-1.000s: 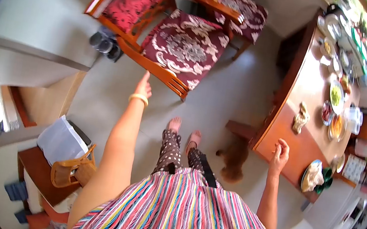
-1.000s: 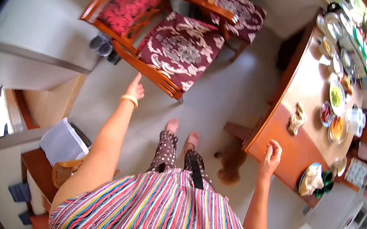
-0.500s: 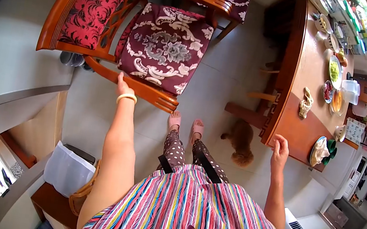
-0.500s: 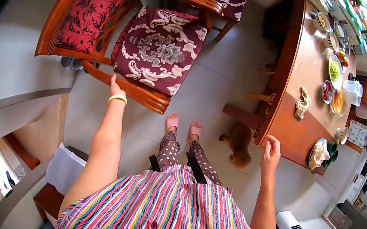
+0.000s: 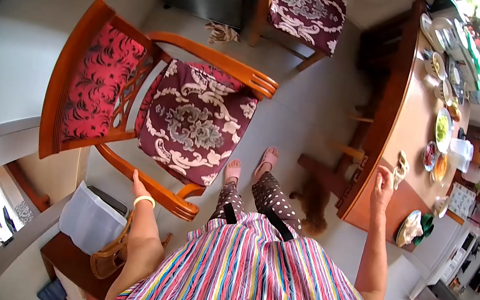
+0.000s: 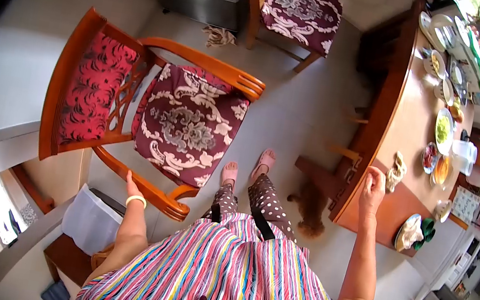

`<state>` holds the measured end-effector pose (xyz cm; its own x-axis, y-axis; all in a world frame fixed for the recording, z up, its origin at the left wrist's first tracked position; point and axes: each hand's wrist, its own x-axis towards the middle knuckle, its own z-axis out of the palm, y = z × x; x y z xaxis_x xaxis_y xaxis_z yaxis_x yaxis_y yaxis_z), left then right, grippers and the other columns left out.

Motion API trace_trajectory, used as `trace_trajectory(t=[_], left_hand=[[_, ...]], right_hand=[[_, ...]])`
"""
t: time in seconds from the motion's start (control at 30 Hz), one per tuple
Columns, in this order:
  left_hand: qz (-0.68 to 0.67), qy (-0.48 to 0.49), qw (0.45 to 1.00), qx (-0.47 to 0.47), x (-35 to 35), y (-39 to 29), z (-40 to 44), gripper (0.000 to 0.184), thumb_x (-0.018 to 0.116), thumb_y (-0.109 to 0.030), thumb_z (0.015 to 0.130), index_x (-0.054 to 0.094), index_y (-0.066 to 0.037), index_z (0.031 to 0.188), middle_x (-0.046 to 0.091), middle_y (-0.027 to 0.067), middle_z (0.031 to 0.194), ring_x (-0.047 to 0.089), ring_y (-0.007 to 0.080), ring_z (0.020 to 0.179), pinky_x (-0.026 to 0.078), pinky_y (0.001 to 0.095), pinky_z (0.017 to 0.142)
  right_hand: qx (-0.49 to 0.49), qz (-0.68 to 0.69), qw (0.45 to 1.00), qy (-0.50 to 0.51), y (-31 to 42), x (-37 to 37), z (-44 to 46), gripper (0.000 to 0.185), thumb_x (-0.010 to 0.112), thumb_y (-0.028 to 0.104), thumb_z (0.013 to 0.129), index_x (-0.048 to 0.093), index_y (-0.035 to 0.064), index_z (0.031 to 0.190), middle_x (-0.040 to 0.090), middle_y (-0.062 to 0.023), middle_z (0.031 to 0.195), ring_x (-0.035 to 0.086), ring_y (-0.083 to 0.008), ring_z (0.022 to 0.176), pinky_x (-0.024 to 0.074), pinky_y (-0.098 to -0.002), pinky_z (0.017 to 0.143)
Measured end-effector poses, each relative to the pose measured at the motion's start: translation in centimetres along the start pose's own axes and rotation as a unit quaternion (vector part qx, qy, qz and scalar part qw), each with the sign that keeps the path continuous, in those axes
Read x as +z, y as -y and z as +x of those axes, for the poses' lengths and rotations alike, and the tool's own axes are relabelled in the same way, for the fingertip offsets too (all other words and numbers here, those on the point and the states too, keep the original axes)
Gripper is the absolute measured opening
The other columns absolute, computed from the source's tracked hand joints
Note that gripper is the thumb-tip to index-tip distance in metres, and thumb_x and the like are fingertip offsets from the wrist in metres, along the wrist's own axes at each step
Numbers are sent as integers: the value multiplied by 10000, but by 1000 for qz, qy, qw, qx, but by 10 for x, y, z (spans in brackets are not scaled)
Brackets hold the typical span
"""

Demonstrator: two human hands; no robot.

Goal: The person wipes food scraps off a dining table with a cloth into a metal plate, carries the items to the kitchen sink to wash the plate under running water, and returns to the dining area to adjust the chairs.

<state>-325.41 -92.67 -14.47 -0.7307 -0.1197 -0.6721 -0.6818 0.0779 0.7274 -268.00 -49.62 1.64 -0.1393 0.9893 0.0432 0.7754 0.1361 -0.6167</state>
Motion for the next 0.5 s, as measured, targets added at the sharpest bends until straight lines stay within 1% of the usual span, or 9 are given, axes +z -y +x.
trace_trajectory(t=[0.07, 0.13, 0.17, 0.2, 0.27, 0.33, 0.37, 0.43, 0.5], left_hand=[[222, -105, 967, 64, -2, -6, 24, 752, 617, -435, 815, 372, 70, 1316, 430, 216, 1338, 465, 334, 1186, 373, 435, 999], [433, -219, 860, 154, 18, -16, 9, 690, 583, -337, 851, 336, 101, 1324, 376, 285, 1360, 393, 378, 1252, 319, 414, 1053], [403, -185, 861, 248, 51, -27, -11, 656, 566, -279, 871, 311, 100, 1341, 365, 285, 1367, 370, 382, 1265, 283, 419, 1072], [468, -210, 803, 304, 109, -47, -55, 610, 573, -228, 862, 335, 87, 1328, 383, 279, 1352, 371, 381, 1260, 272, 423, 1074], [429, -38, 770, 472, 205, -67, -82, 517, 631, -100, 772, 454, 25, 1241, 464, 222, 1276, 394, 362, 1235, 305, 424, 1049], [445, 106, 662, 594, 306, -81, -122, 450, 617, -47, 757, 516, -33, 1195, 473, 195, 1253, 397, 331, 1237, 318, 406, 1047], [434, 169, 647, 604, 347, -78, -125, 394, 595, -113, 802, 535, -69, 1189, 439, 176, 1309, 392, 303, 1253, 271, 445, 1074], [537, 223, 472, 663, 414, -76, -129, 346, 522, -280, 873, 570, -93, 1161, 480, 151, 1290, 383, 286, 1264, 204, 519, 1089], [652, 316, 412, 552, 457, -59, -96, 442, 441, -450, 897, 662, -87, 1021, 598, 129, 1138, 427, 285, 1246, 171, 577, 1068]], right_hand=[[-27, -78, 997, -6, -2, 8, 43, 159, 543, 64, 883, 592, 45, 1033, 591, -121, 1009, 560, -257, 973, 446, -331, 870], [-57, -180, 982, -26, -7, 14, 92, 222, 534, 135, 886, 580, 71, 1093, 541, -114, 1168, 489, -304, 1108, 401, -383, 942], [-30, -177, 983, -27, -3, 18, 117, 243, 533, 125, 879, 569, 77, 1114, 509, -108, 1202, 466, -306, 1124, 391, -396, 955], [-44, -177, 983, -23, -12, 29, 144, 267, 524, 137, 878, 556, 92, 1140, 472, -104, 1255, 438, -306, 1165, 383, -387, 973], [-97, -231, 967, -52, -12, 49, 201, 323, 555, 142, 847, 545, 114, 1169, 446, -114, 1308, 403, -313, 1214, 348, -407, 1011], [-83, -292, 949, -81, -8, 56, 225, 400, 587, 174, 821, 520, 130, 1213, 418, -125, 1350, 362, -324, 1260, 314, -450, 1034], [-55, -336, 934, -103, -10, 61, 243, 451, 602, 195, 809, 498, 140, 1244, 405, -131, 1368, 339, -332, 1284, 296, -474, 1044], [33, -444, 891, -84, -61, 67, 257, 670, 597, 360, 831, 318, 176, 1411, 253, -135, 1478, 234, -343, 1357, 254, -502, 1068], [168, -461, 871, -20, -67, 62, 257, 745, 574, 417, 852, 232, 110, 1439, 242, -152, 1482, 222, -372, 1355, 250, -508, 1073]])
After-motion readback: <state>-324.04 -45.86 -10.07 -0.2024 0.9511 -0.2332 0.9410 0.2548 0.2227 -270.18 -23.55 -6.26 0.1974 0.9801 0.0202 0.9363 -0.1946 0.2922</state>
